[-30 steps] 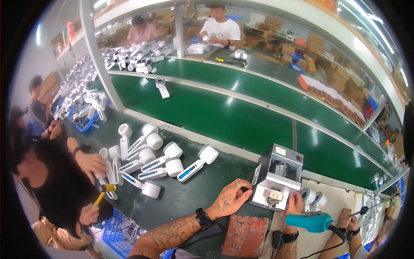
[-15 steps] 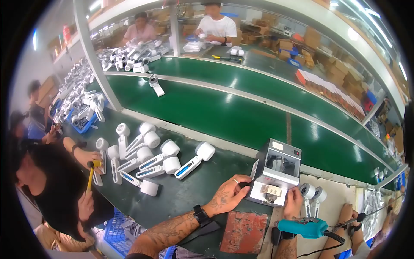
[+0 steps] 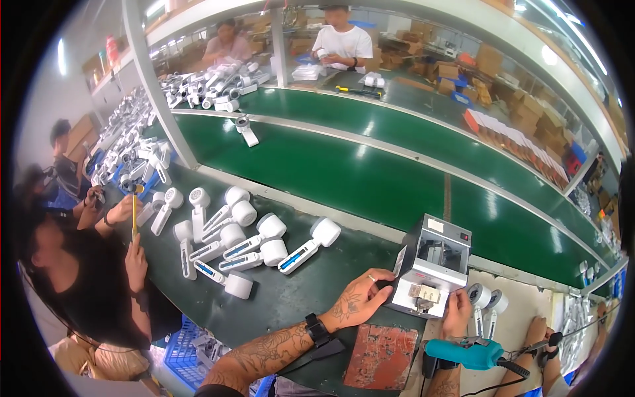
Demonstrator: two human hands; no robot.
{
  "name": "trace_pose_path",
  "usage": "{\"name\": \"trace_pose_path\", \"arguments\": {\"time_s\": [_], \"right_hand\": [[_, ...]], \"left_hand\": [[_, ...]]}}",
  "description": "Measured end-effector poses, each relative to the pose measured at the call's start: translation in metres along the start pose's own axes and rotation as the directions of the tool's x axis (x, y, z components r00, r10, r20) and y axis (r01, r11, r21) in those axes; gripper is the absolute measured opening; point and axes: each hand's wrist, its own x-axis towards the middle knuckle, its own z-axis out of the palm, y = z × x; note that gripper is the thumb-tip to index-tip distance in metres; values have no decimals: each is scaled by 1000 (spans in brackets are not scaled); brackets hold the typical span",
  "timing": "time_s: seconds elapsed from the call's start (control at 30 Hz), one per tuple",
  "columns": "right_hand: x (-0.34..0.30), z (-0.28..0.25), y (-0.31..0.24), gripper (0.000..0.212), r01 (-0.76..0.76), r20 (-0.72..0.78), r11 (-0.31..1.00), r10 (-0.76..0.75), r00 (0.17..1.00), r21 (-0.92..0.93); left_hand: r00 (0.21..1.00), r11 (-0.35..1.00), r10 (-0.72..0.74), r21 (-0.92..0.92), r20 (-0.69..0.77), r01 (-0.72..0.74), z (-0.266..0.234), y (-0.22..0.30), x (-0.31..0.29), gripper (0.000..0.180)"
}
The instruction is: The person picks up a white plastic component, places it into a small machine, and uses a teal power tool on it. After setting the component aside, the person gestures with a hand and then repeats the process with another component.
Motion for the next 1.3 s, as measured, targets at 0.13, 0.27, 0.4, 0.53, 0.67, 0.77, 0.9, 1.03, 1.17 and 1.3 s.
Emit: {"name": "trace_pose_path", "arguments": {"time_s": [0.13, 0.27, 0.4, 0.53, 0.67, 0.77, 0.9, 1.03, 1.17, 1.3], "right_hand": [[2, -6, 4, 14, -16, 11, 999, 16, 1000, -27], [2, -7, 3, 13, 19, 7, 999, -19, 1000, -38], [1, -4, -4, 14, 4, 21, 997, -2, 1000, -71], [1, -3, 2, 16, 12, -6, 1000, -12, 1000, -26], [-1, -3, -4, 15, -24, 2, 999, 24, 1000, -27], [0, -5, -4, 15, -20, 33, 996, 23, 999, -89], [3, -6, 1, 14, 10, 6, 996, -9, 1000, -92], [2, -3, -9, 14, -7, 16, 995, 9, 1000, -97], [4, -7, 0, 14, 13, 8, 997, -12, 1000, -71], [1, -1, -1, 15, 7, -9, 997, -8, 1000, -72]], "left_hand": [[1000, 1000, 11, -1, -10, -11, 1, 0, 0, 26], [1000, 1000, 11, 4, -11, -11, 2, 0, 0, 26], [1000, 1000, 10, 2, -15, -10, 2, -1, -1, 26], [1000, 1000, -1, -23, -17, 1, 4, -1, -1, 25], [1000, 1000, -5, -13, -18, 5, 2, 1, -1, 25], [1000, 999, -8, -39, -16, 7, 3, 0, 0, 25], [1000, 1000, -12, -27, -11, 11, 2, 0, 2, 25], [1000, 1000, 7, -13, -17, -7, 1, 2, 2, 24], [1000, 1000, 4, -29, -7, -5, 1, 3, 3, 24], [1000, 1000, -2, -4, -10, 2, 1, 0, 1, 24]]}}
